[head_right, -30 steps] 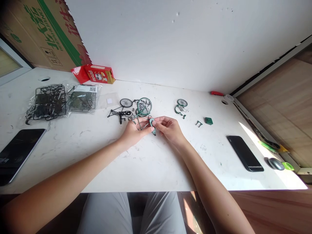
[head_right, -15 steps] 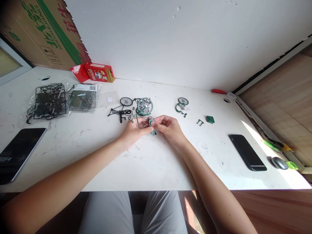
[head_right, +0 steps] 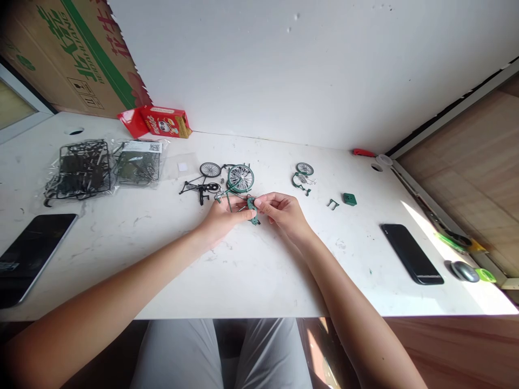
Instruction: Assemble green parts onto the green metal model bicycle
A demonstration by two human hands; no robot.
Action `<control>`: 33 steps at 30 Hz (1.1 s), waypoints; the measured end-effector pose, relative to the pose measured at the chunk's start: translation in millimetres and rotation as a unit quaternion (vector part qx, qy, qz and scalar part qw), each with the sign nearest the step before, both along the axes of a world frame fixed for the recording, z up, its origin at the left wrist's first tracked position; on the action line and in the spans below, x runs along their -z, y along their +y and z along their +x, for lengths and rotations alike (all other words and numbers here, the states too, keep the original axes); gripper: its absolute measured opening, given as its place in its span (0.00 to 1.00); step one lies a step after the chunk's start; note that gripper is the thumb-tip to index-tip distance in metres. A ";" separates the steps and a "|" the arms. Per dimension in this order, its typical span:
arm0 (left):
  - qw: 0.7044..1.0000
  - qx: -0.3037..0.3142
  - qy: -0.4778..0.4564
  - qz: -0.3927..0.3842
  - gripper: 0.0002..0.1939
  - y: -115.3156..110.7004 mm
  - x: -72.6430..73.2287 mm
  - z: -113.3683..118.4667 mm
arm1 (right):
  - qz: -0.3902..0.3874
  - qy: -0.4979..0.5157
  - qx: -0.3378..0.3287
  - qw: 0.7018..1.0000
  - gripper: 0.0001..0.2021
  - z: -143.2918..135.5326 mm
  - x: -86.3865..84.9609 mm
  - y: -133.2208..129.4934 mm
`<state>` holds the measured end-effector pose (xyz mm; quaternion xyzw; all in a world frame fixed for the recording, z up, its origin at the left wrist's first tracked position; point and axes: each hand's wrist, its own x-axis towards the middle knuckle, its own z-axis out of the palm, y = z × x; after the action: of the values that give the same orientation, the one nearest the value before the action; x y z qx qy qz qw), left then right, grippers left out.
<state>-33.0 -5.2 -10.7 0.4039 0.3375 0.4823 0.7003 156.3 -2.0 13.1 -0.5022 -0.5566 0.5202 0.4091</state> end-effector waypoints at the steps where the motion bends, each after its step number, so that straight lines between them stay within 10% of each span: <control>1: 1.000 -0.001 -0.003 -0.005 0.14 0.1 -0.5 0.0 | 0.005 -0.010 0.006 1.000 0.23 0.9 0.6 0.9; 24: 0.994 -0.104 0.008 0.002 0.18 20.4 0.5 -10.2 | 0.186 -0.540 -0.010 0.821 0.10 13.1 6.8 -3.7; 33: 0.996 -0.088 -0.002 -0.010 0.19 17.0 -2.0 -9.3 | 0.191 -0.297 0.082 0.932 0.11 20.0 7.1 5.5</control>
<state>-42.3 11.8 -8.7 0.3647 0.3747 0.5395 0.6600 176.2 3.5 6.0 -0.5901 -0.6983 0.1953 0.3549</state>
